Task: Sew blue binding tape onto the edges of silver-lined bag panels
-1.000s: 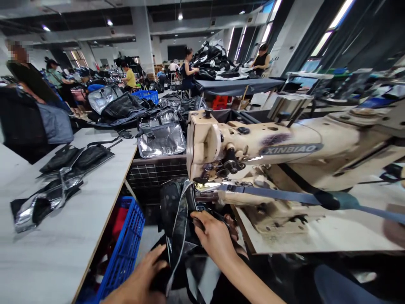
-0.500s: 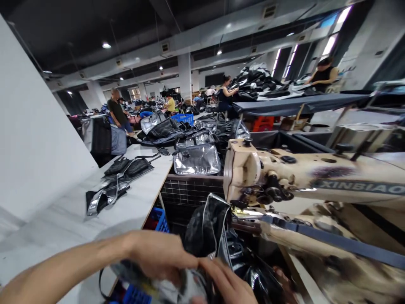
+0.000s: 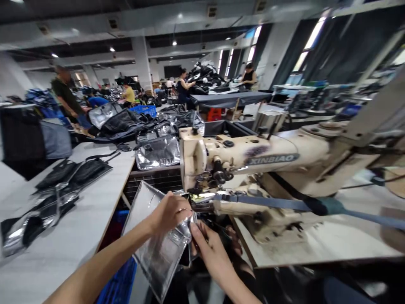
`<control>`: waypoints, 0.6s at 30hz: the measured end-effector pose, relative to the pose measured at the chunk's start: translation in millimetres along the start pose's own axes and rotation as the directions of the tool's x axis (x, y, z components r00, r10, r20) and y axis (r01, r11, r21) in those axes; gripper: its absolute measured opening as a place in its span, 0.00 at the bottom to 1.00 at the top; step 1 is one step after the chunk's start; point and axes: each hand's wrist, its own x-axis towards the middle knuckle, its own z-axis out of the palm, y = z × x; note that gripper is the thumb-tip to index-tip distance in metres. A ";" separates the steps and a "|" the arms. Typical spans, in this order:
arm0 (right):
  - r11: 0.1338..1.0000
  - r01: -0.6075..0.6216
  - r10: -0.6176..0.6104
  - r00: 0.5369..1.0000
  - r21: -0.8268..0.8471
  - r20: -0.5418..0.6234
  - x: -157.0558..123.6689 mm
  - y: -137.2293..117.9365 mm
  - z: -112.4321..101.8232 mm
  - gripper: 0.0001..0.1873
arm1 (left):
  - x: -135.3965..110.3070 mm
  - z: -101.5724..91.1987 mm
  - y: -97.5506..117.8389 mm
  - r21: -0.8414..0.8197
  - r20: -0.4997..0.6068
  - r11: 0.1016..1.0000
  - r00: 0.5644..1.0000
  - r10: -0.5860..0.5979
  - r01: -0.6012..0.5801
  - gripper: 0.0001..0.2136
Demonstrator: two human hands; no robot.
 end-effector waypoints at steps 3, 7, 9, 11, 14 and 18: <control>1.000 -0.021 0.021 0.999 0.011 -0.040 7.2 3.2 -3.7 0.29 | 6.6 6.5 -12.7 -0.306 0.085 0.936 0.984 -0.155 0.173 0.07; 1.000 -0.010 0.012 0.998 0.026 -0.069 18.1 3.6 -7.4 0.29 | 14.1 7.6 -18.0 -0.470 0.175 0.805 0.932 -0.319 0.363 0.10; 0.999 -0.003 0.006 0.998 0.045 -0.065 23.2 2.6 -7.8 0.29 | 18.8 7.6 -19.8 -0.469 0.193 0.787 0.916 -0.352 0.401 0.13; 0.998 -0.012 0.016 0.998 0.066 -0.061 26.8 1.1 -7.5 0.28 | 23.4 6.7 -21.1 -0.439 0.208 0.794 0.907 -0.366 0.420 0.15; 0.995 -0.050 0.057 0.996 0.090 -0.074 29.2 -0.4 -6.4 0.28 | 28.6 4.5 -21.8 -0.425 0.219 0.800 0.906 -0.363 0.424 0.16; 0.989 -0.087 0.101 0.989 0.123 -0.106 29.7 1.9 -4.3 0.28 | 32.7 3.5 -22.8 -0.447 0.247 0.777 0.896 -0.370 0.444 0.15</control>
